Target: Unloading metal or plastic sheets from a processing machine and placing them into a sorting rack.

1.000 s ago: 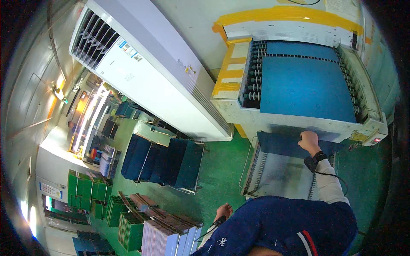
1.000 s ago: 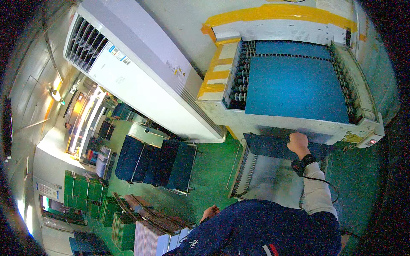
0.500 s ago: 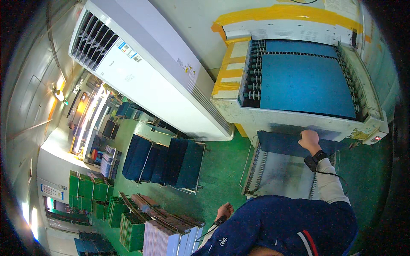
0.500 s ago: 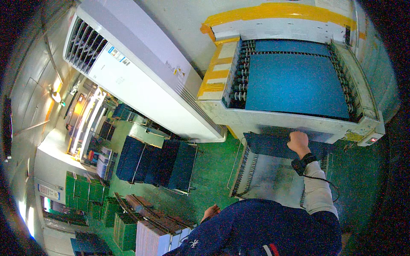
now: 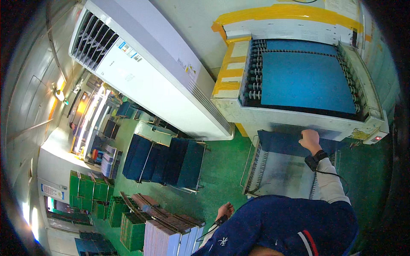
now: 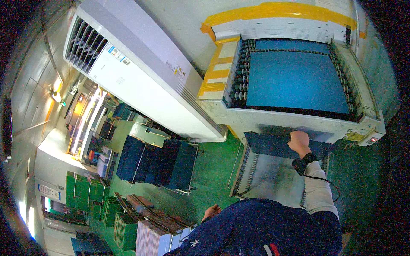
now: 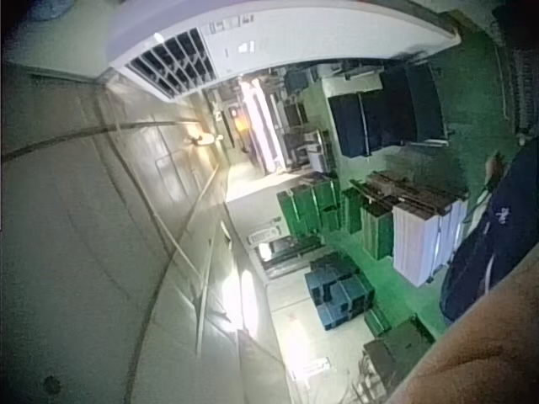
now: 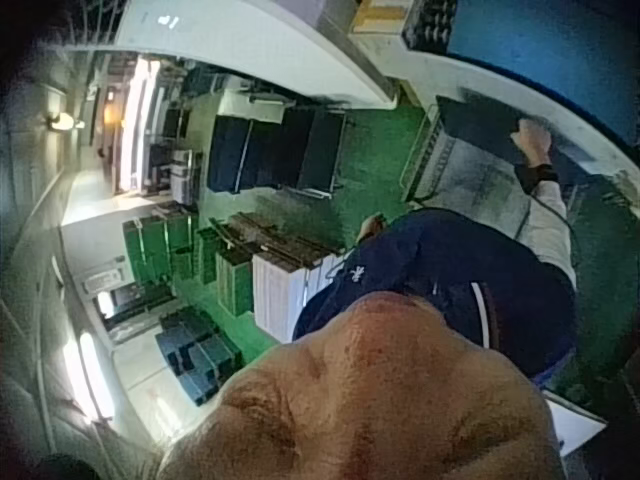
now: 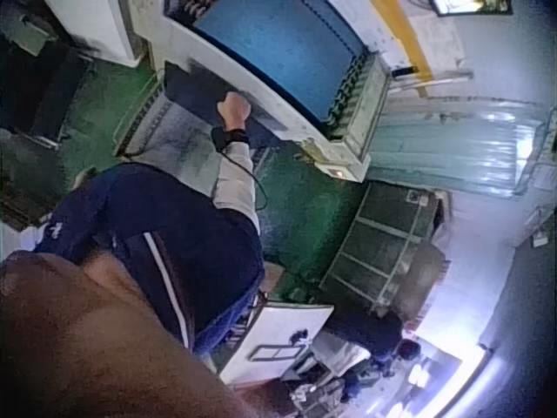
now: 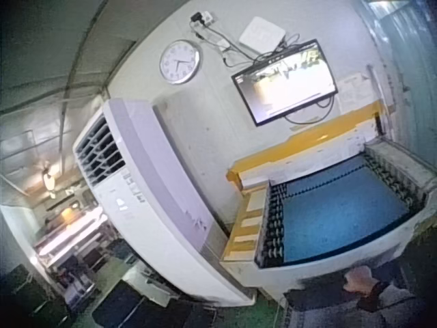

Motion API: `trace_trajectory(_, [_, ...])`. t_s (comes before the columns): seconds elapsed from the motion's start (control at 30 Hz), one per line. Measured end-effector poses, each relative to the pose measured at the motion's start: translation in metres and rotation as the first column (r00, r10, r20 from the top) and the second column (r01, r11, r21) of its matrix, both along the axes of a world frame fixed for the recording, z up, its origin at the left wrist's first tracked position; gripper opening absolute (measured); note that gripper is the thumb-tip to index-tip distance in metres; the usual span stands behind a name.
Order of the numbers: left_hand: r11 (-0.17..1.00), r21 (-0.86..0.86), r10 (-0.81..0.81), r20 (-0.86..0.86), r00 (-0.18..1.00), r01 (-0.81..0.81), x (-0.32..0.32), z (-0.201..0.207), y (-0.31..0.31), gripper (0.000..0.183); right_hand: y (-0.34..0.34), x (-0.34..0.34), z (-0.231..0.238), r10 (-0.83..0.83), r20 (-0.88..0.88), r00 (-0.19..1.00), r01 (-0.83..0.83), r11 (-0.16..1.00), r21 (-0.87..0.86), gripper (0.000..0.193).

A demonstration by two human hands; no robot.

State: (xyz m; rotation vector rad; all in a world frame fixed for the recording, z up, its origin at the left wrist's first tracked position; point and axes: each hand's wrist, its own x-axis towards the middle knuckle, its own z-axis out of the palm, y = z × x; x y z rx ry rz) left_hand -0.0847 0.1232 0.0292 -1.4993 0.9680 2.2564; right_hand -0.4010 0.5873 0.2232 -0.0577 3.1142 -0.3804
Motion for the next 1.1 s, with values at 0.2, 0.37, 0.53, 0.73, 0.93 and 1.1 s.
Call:
trace_trajectory(0.2, [1.0, -0.011, -0.026, 0.016, 1.0, 0.026, -0.004, 0.009, 0.005, 0.014, 0.0, 0.001, 0.005, -0.01, 0.042, 0.999, 0.008, 1.0, 0.03, 0.018])
trace_trajectory(0.37, [0.999, 0.017, -0.033, 0.023, 0.999, 0.033, -0.005, 0.014, 0.004, 0.015, -0.001, 0.0, 0.006, -0.012, 0.045, 0.999, 0.01, 0.999, 0.031, 0.018])
trace_trajectory(0.53, [0.999, -0.039, -0.013, 0.057, 0.998, 0.015, -0.009, 0.02, 0.011, 0.018, 0.0, -0.001, 0.002, -0.015, 0.054, 0.998, 0.013, 0.999, 0.035, 0.018])
trace_trajectory(0.73, [0.998, 0.064, -0.028, -0.005, 1.0, 0.028, -0.006, 0.015, 0.005, 0.019, 0.001, -0.003, -0.003, -0.049, 0.056, 0.997, 0.047, 0.998, 0.029, 0.024])
trace_trajectory(0.93, [1.0, 0.008, -0.024, 0.001, 1.0, 0.024, 0.001, -0.007, -0.002, 0.015, 0.002, -0.004, -0.005, -0.036, 0.069, 0.997, 0.035, 0.999, 0.02, 0.027])
trace_trajectory(1.1, [0.998, 0.068, -0.015, -0.037, 0.999, 0.017, 0.005, -0.018, -0.009, 0.013, 0.001, -0.003, -0.004, -0.044, 0.061, 0.997, 0.043, 0.999, 0.016, 0.027])
